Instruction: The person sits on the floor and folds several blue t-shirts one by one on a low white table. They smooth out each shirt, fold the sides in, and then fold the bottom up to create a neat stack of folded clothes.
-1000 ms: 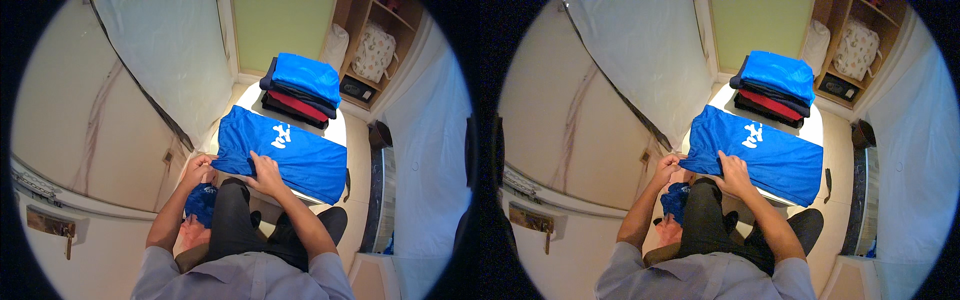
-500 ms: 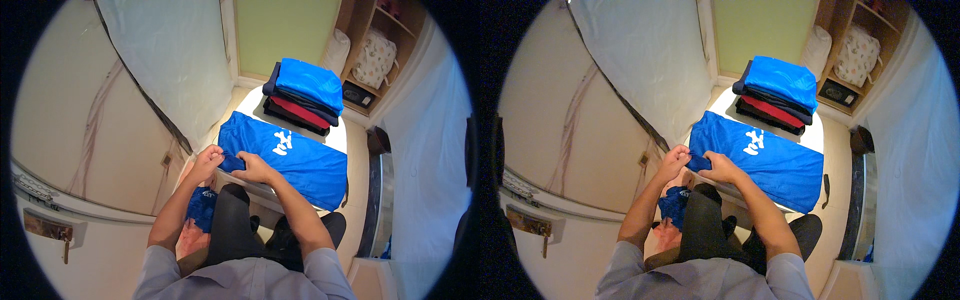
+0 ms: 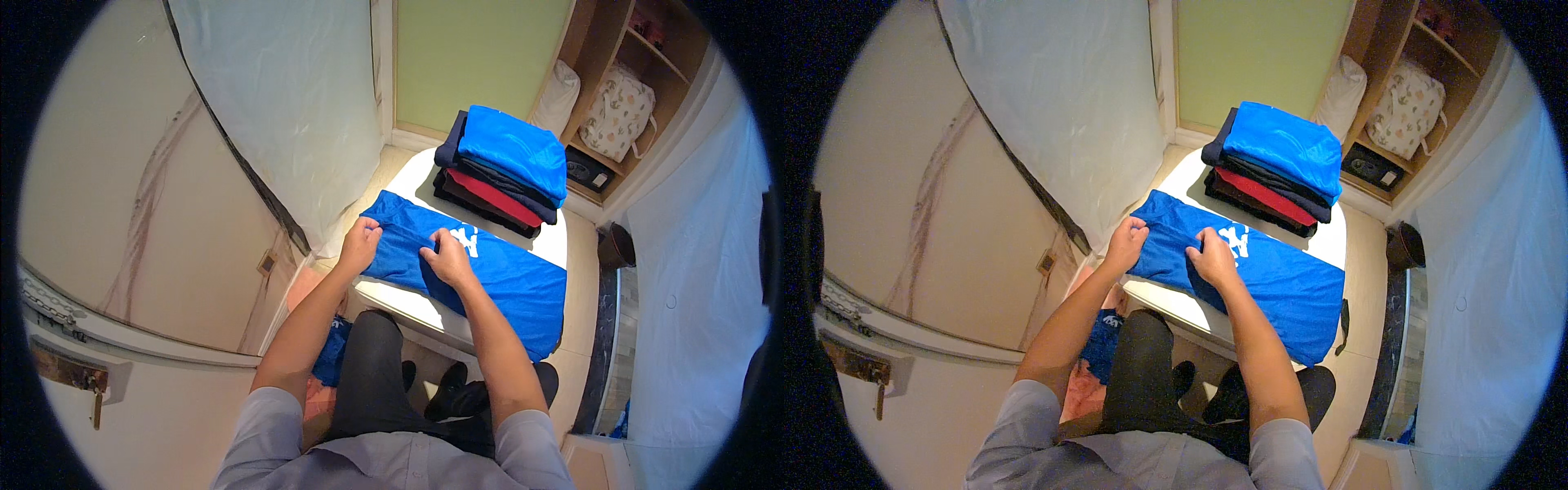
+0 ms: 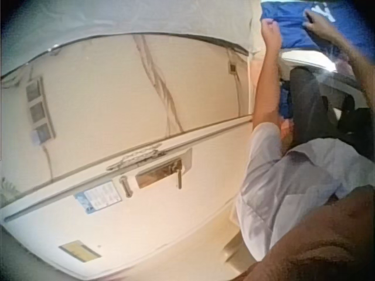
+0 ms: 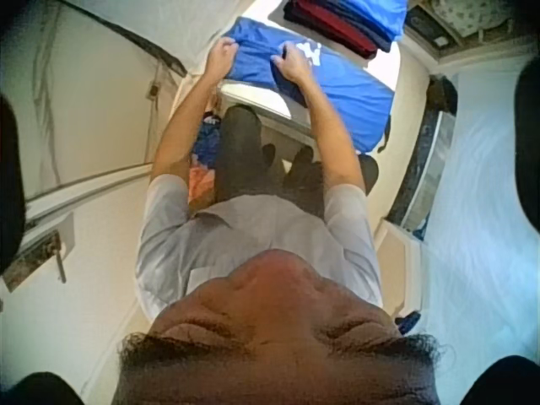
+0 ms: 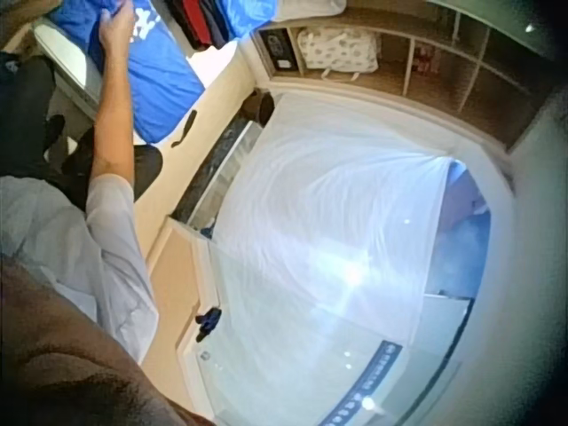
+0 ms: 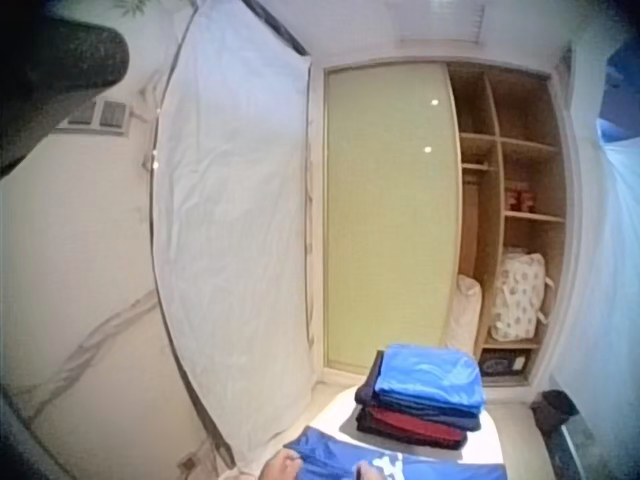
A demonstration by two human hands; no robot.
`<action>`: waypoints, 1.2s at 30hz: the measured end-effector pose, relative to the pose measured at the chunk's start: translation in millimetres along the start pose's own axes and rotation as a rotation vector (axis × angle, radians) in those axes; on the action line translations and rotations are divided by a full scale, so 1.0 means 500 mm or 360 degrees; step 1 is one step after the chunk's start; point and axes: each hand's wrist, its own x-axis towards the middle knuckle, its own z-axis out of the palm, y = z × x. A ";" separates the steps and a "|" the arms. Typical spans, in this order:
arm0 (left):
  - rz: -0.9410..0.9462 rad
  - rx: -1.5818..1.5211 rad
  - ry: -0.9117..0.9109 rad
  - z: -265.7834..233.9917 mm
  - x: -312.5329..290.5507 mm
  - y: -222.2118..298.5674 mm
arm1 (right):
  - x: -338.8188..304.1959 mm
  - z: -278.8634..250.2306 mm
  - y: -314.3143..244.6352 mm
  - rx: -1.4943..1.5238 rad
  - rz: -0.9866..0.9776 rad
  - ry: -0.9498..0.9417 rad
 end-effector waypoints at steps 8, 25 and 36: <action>-0.0307 0.0131 -0.0260 -0.036 -0.020 0.031 | -0.125 -0.002 0.006 -0.0474 -0.0492 0.0548; -0.0250 0.0648 -0.0656 -0.118 -0.056 0.011 | -0.243 -0.027 -0.009 -0.0761 -0.0748 0.0126; -0.0385 0.0979 -0.0254 -0.105 -0.055 0.058 | -0.246 -0.001 0.022 -0.1005 -0.0592 -0.0202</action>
